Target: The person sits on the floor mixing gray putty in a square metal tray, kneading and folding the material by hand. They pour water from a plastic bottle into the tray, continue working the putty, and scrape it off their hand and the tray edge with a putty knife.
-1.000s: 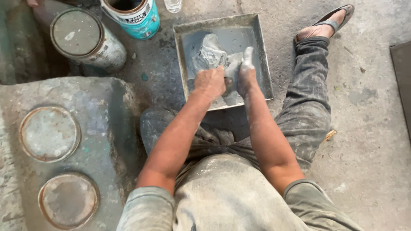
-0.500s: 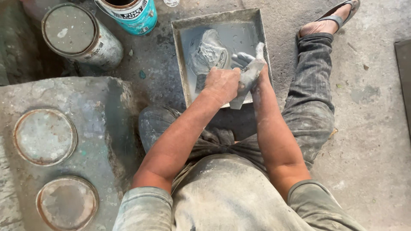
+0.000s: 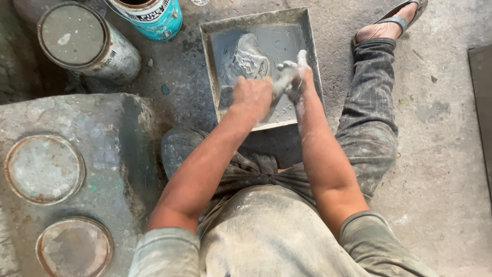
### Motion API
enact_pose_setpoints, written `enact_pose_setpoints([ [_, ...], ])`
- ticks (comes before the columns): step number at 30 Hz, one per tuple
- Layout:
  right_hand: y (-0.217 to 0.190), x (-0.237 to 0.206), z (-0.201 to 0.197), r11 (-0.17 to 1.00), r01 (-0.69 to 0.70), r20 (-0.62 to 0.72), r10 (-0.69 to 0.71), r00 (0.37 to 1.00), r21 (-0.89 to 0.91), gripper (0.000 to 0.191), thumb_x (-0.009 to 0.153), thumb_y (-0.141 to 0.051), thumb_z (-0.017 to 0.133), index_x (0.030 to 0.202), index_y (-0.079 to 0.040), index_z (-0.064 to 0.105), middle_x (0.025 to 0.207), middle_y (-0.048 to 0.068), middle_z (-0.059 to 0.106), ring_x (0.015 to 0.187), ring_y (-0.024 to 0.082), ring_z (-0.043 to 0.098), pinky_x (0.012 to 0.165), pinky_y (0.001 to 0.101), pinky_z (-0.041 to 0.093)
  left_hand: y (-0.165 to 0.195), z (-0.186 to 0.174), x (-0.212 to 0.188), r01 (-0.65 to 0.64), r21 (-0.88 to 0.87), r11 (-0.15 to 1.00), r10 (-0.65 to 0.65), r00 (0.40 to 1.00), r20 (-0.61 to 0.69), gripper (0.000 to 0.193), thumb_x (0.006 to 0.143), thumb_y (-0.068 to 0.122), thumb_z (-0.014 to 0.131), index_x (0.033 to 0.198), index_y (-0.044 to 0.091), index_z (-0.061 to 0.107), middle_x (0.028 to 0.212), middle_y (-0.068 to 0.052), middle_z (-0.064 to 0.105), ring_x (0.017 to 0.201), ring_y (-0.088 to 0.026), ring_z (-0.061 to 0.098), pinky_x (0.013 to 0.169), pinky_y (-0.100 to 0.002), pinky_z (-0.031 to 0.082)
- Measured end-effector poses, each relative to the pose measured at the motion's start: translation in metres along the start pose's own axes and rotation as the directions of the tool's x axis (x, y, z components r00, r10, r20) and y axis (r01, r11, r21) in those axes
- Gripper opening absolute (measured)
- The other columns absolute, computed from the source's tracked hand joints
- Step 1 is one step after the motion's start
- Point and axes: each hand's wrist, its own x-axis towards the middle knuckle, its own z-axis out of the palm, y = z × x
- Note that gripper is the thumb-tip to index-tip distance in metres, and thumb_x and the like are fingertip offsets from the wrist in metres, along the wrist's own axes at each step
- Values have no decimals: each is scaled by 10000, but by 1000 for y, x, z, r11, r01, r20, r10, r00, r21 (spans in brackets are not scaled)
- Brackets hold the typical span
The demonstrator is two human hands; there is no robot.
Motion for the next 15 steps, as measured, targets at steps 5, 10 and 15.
enact_pose_setpoints([
  [5,3,23,-5,984,106,-189,-133,973,-147,701,955,-718,425,1046,-67,670,913,118,738,619,213,589,503,381,476,17,-10,-14,-84,97,992,76,994,84,139,974,177,602,1079,115,670,902,-101,781,859,-267,764,851,-441,495],
  [10,22,22,-21,843,403,172,-365,915,-355,489,1023,-524,587,1140,-53,643,982,153,678,730,255,579,635,458,486,10,-16,-4,-12,56,998,6,995,102,176,953,196,623,1097,109,672,935,-121,775,870,-278,763,839,-447,503],
  [15,10,-6,-6,845,144,-44,-193,980,-515,631,981,-638,469,1114,-52,663,1048,124,676,875,238,619,731,429,534,-16,-16,-2,62,-16,998,-62,998,27,243,897,221,692,1108,100,681,980,-131,767,922,-292,760,813,-437,531],
])
